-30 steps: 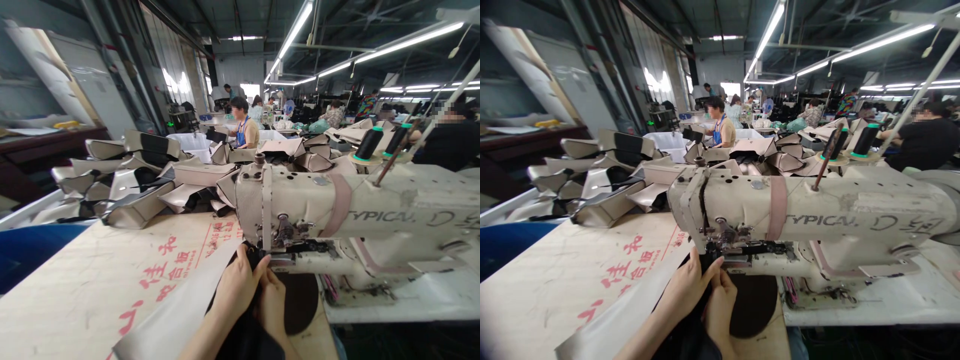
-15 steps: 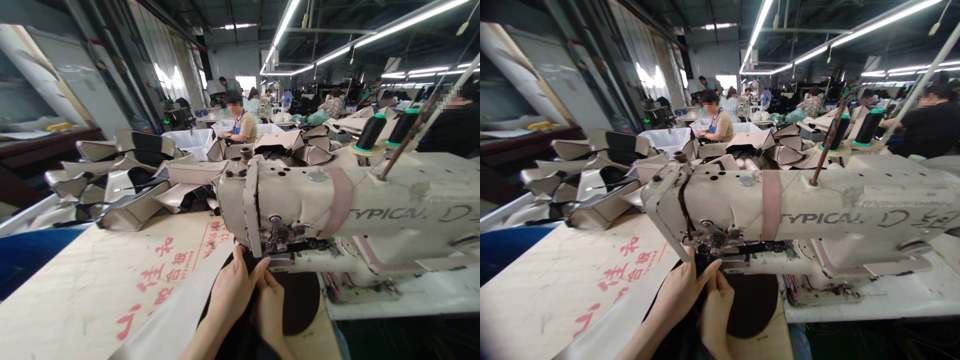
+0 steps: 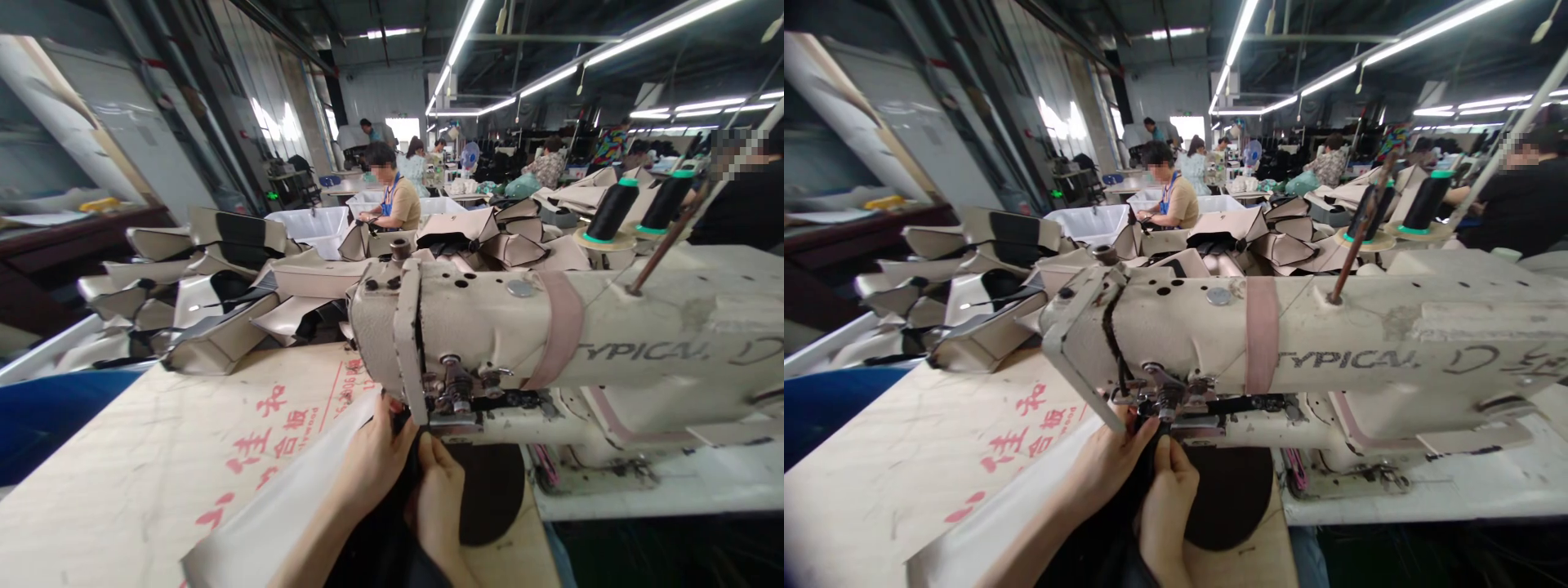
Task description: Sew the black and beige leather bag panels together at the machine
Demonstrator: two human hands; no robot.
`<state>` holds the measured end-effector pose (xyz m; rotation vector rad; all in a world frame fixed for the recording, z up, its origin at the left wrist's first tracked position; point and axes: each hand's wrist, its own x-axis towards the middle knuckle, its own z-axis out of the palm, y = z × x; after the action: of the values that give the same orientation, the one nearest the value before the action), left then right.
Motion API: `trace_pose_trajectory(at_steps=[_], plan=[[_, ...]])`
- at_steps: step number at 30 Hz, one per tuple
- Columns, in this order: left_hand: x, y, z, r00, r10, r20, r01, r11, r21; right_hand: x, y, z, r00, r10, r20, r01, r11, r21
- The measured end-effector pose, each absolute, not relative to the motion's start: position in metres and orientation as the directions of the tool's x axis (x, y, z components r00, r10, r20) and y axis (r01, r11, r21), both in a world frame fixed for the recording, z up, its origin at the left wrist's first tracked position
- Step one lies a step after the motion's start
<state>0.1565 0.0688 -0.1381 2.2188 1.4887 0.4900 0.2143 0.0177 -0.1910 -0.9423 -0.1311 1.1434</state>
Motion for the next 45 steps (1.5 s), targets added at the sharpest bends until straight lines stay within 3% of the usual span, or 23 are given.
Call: trace_pose_trajectory(at_steps=[5, 15, 25, 42, 45], plan=[[0.155, 0.073, -0.139, 0.394, 0.918, 0.039, 0.785, -0.358, 0.506, 0.215, 0.016, -0.188, 0.478, 0.784, -0.396, -0.693, 0.06, -0.719], [0.158, 0.073, -0.136, 0.312, 0.947, -0.076, 0.822, -0.229, 0.522, 0.218, 0.012, -0.181, 0.482, 0.77, -0.419, -0.67, 0.016, -0.742], [0.159, 0.072, -0.131, 0.336, 0.94, -0.065, 0.781, -0.24, 0.576, 0.22, 0.008, -0.183, 0.478, 0.763, -0.435, -0.626, -0.051, -0.778], [0.161, 0.08, -0.136, 0.327, 0.943, -0.068, 0.813, -0.243, 0.529, 0.228, 0.009, -0.176, 0.48, 0.806, -0.347, -0.492, -0.08, -0.867], [0.161, 0.081, -0.137, 0.324, 0.944, -0.063, 0.809, -0.242, 0.535, 0.244, -0.006, -0.18, 0.405, 0.886, -0.226, -0.302, -0.104, -0.948]])
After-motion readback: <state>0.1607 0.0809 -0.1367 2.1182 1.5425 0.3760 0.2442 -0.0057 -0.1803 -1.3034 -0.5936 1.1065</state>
